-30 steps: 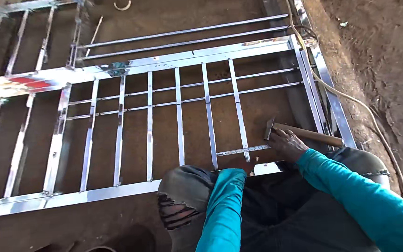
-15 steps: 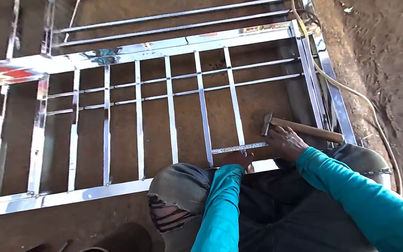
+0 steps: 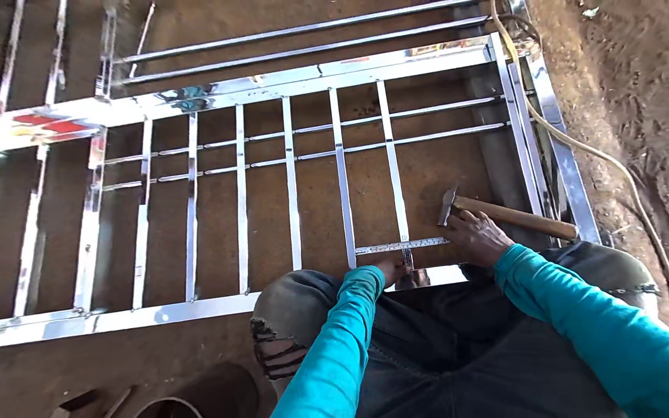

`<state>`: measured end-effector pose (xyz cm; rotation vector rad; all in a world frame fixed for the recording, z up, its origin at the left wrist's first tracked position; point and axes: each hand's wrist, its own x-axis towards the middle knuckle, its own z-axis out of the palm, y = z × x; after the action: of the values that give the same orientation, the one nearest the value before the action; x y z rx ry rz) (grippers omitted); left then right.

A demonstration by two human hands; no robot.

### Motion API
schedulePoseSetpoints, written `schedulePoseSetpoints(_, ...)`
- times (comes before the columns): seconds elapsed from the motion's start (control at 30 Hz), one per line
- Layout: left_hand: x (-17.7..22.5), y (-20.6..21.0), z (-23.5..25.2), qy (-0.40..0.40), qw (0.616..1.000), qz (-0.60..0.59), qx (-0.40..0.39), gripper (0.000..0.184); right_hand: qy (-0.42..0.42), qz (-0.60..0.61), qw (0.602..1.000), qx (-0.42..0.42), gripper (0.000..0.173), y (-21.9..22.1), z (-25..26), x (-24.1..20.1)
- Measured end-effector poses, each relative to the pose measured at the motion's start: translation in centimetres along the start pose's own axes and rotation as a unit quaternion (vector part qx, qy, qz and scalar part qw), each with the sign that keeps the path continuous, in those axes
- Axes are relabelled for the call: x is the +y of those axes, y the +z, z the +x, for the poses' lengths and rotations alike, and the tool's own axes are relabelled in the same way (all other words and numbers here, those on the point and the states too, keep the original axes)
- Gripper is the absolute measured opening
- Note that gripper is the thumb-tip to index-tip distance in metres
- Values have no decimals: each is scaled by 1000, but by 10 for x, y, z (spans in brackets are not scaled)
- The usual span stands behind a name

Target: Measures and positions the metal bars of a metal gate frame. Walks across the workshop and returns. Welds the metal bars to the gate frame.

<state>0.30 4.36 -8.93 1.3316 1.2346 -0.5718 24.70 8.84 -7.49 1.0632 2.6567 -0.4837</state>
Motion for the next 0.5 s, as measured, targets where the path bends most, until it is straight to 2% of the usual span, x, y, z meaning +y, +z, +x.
schedulePoseSetpoints(0.23,-11,4,6,56,995,76,20,53,-19,-12,1000,15,29,6,1,3)
schedulePoseSetpoints(0.37,1,8,-2,32,990,134,19,55,-19,-4,1000,14,25,6,2,2)
schedulePoseSetpoints(0.5,1,10,-1,25,990,138,13,57,-14,12,1000,4,29,3,0,0)
